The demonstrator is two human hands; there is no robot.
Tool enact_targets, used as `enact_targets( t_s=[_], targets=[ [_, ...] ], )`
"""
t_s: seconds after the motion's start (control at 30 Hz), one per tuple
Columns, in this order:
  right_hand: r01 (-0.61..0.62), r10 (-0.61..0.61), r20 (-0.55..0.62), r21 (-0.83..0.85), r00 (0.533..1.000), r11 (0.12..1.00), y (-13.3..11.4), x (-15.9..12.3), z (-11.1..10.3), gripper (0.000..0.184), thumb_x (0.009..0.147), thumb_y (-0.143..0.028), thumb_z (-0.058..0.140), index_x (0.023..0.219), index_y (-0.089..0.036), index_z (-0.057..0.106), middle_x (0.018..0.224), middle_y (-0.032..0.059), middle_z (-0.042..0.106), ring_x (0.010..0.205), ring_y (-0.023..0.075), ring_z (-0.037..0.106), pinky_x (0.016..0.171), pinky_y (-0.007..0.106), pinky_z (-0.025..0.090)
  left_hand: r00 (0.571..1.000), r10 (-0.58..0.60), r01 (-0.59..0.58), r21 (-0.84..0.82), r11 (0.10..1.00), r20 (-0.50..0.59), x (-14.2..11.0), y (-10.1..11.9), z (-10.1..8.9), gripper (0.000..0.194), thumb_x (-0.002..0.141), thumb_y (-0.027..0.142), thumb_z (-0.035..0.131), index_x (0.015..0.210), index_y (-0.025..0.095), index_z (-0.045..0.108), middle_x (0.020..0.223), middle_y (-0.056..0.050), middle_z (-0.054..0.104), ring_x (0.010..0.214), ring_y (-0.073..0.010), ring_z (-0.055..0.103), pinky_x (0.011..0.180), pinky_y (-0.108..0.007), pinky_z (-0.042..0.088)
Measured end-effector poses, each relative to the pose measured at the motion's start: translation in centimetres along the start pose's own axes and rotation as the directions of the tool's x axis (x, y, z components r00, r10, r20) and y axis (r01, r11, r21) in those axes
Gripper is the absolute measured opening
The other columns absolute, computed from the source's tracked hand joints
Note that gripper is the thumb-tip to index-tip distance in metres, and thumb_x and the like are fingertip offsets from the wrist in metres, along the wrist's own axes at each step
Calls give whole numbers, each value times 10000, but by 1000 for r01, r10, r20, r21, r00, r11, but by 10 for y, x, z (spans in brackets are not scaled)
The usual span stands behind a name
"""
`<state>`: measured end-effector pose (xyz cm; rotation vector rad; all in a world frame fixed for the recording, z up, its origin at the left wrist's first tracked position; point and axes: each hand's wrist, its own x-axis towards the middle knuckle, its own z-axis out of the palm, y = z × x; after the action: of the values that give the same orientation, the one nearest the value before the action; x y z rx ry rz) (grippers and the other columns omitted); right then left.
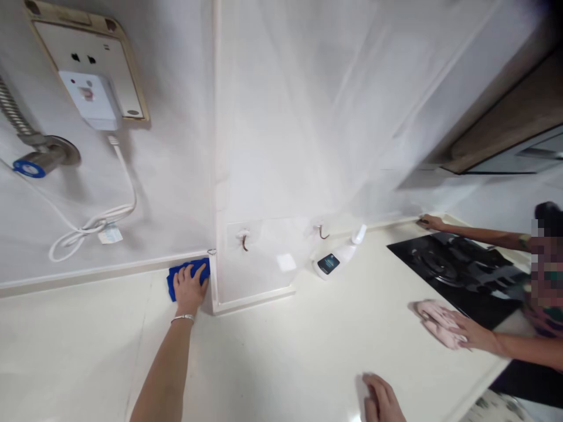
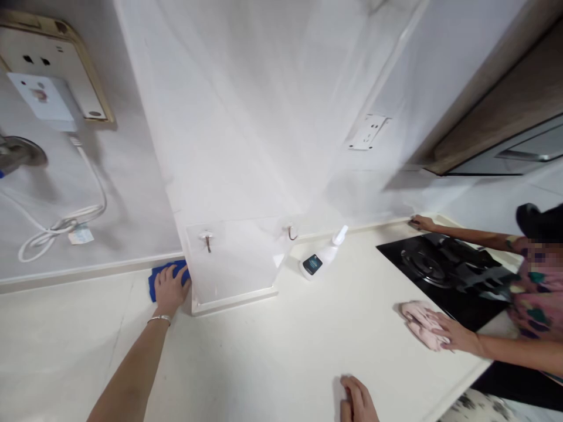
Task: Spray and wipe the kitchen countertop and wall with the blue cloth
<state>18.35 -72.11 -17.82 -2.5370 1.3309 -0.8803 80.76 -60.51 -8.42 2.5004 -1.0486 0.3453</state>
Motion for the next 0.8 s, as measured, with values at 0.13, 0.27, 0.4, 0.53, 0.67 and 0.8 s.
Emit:
enact_targets(
  t_s=[0.13, 0.27, 0.4, 0.53, 0.67, 0.8],
  targets=[
    [-25, 25, 16, 25, 1000, 999, -14, 6, -4, 301, 891, -278, 444, 1168, -248, 559, 1187, 94, 602, 1102, 277, 620, 954, 470, 543, 1000, 18, -18, 18, 1000, 4, -20, 1, -11, 462, 928, 378, 469, 1349, 250, 609, 1414, -157, 528, 1365, -344, 405, 1180, -556, 281],
    [-15, 14, 4, 67, 1000, 998, -22, 11, -3, 307, 881, -230, 437, 1167, -234, 547, 1182, 96, 583, 1103, 261, 602, 988, 472, 523, 994, 105, -106, 63, 992, 11, -78, 2, -35, 446, 941, 393, 471, 1347, 273, 613, 1419, -133, 546, 1370, -326, 418, 1173, -517, 312],
    [29, -25, -53, 77, 998, 997, -27, 14, 1, 336, 870, -184, 434, 1188, -214, 539, 1206, 112, 568, 1114, 256, 585, 995, 470, 518, 977, 210, -204, 97, 974, -49, -157, 5, -56, 428, 932, 364, 512, 1343, 301, 611, 1417, -112, 562, 1385, -311, 425, 1156, -513, 350],
    [26, -22, -62, 69, 998, 997, -39, 21, -5, 356, 852, -148, 431, 1184, -202, 548, 1209, 120, 568, 1124, 256, 566, 993, 459, 514, 941, 332, -321, 143, 936, -59, -215, 27, -65, 442, 914, 310, 538, 1351, 322, 601, 1491, -117, 507, 1439, -342, 378, 1154, -554, 358],
    [-34, 36, -33, 71, 999, 997, -51, 27, -14, 379, 823, -128, 427, 1170, -197, 562, 1210, 128, 570, 1125, 260, 552, 998, 458, 497, 948, 316, -309, 143, 940, -27, -239, 94, -56, 504, 911, 279, 530, 1415, 282, 534, 1585, -171, 389, 1531, -403, 179, 1176, -641, 286],
    [-60, 62, -10, 91, 998, 994, -55, 27, -18, 391, 819, -125, 414, 1175, -196, 560, 1227, 125, 566, 1128, 250, 542, 1011, 437, 480, 964, 266, -267, 75, 961, 27, -256, 182, -32, 515, 940, 282, 472, 1451, 215, 482, 1589, -234, 361, 1517, -428, 209, 1162, -761, 141]
  ],
)
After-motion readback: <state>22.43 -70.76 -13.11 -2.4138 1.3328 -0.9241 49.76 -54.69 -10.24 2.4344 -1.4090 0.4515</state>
